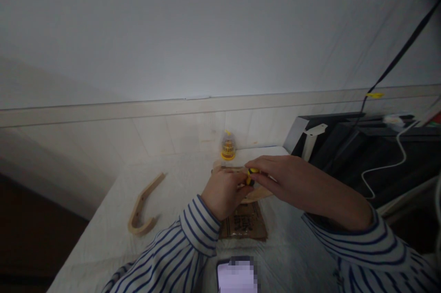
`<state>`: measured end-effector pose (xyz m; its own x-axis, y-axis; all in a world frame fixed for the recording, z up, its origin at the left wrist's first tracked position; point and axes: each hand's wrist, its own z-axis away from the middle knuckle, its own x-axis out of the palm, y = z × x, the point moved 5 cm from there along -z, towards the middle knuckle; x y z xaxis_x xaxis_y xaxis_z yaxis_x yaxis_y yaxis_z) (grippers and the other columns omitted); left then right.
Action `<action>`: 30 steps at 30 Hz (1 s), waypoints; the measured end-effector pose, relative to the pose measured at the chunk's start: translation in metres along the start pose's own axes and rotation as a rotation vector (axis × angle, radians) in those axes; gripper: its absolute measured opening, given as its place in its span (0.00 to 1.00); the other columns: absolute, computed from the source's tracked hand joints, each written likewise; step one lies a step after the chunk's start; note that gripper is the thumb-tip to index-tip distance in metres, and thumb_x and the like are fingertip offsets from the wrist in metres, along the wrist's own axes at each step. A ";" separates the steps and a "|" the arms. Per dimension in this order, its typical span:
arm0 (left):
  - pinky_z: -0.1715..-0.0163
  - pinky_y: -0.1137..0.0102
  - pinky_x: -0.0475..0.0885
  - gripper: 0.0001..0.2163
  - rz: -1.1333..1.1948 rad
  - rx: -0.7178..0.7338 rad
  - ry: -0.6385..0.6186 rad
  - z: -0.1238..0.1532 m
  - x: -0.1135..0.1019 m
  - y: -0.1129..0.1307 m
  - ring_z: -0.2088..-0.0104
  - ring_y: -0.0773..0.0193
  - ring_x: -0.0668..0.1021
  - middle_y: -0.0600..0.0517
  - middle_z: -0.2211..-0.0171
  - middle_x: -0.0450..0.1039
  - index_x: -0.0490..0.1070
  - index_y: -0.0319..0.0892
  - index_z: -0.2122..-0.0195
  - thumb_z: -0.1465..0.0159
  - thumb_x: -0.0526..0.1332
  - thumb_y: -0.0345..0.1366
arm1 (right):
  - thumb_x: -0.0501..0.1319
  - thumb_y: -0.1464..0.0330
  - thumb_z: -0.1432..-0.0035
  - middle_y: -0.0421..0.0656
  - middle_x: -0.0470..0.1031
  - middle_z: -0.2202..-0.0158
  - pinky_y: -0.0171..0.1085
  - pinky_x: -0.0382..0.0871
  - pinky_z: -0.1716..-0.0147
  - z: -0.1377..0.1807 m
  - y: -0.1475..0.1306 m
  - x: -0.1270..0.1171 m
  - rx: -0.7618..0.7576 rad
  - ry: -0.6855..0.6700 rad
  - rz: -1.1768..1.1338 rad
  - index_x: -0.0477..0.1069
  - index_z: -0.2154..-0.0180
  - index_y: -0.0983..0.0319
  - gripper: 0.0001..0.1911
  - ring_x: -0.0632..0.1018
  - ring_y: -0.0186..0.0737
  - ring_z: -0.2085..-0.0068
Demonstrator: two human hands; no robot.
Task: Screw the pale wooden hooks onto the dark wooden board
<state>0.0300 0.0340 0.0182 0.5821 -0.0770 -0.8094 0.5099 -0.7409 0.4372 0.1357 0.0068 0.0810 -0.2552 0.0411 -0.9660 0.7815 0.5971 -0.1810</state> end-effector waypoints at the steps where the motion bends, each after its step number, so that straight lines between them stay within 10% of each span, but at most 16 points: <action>1: 0.58 0.67 0.68 0.03 -0.005 0.000 -0.005 0.000 0.000 0.000 0.62 0.61 0.77 0.51 0.66 0.76 0.73 0.41 0.68 0.40 0.61 0.33 | 0.50 0.70 0.38 0.44 0.76 0.63 0.38 0.66 0.64 0.000 0.001 0.000 0.003 -0.001 0.001 0.70 0.60 0.61 0.11 0.75 0.40 0.63; 30: 0.61 0.66 0.70 0.05 -0.068 -0.022 -0.058 0.001 0.004 -0.002 0.64 0.59 0.77 0.49 0.66 0.77 0.72 0.41 0.64 0.39 0.59 0.33 | 0.51 0.66 0.38 0.43 0.74 0.69 0.36 0.64 0.67 -0.001 0.005 0.003 0.030 -0.003 0.037 0.70 0.66 0.61 0.10 0.74 0.39 0.68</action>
<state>0.0310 0.0348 0.0134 0.5084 -0.0658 -0.8586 0.5611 -0.7310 0.3883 0.1384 0.0106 0.0771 -0.2238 0.0604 -0.9728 0.8073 0.5707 -0.1503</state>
